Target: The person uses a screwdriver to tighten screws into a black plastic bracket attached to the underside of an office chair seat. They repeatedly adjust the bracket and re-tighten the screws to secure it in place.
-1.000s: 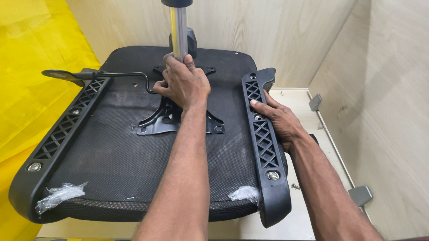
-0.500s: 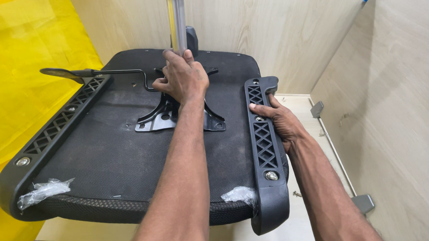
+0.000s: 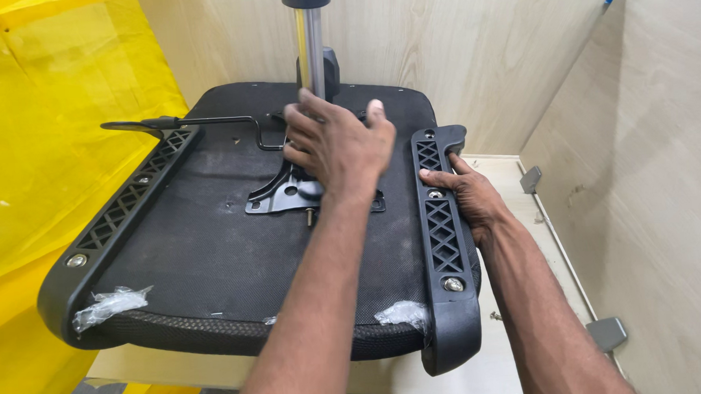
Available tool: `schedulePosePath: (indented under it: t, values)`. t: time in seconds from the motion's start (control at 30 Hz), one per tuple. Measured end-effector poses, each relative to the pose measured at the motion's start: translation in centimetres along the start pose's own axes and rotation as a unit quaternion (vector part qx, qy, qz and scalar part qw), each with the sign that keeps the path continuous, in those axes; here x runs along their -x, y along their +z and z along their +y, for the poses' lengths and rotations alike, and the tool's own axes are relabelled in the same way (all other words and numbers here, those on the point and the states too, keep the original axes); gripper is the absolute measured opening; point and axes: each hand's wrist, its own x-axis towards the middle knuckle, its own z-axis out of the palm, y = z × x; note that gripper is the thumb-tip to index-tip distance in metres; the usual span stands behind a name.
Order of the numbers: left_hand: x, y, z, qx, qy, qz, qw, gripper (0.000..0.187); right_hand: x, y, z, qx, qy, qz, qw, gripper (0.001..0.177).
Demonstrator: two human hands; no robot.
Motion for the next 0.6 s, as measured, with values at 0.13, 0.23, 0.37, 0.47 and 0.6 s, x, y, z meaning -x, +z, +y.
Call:
schedulePosePath:
  t: [0.13,0.23,0.37,0.47,0.6]
  values:
    - [4.9,-3.7,2.6,0.086,-0.004,-0.227,0.970,0.066,0.2,0.5,-1.0,0.009,0.004,0.003,1.000,0.099]
    - [5.9,-5.5,3.1,0.048,0.013,-0.366,0.929,0.062,0.5,0.8,-1.3,0.038,0.015,0.029,0.999,0.095]
    - [7.4,-6.9,2.8,0.026,0.046,-0.389,0.920,0.060,1.0,1.1,-1.7,0.030,0.005,0.015,0.999,0.089]
    - [9.3,-7.8,2.2,0.050,0.056,-0.366,0.928,0.059,1.0,1.0,-1.6,0.024,0.004,0.008,1.000,0.083]
    - [11.2,-9.1,1.6,0.051,0.062,-0.389,0.918,0.065,1.0,0.7,-1.2,0.055,0.000,0.008,0.998,0.068]
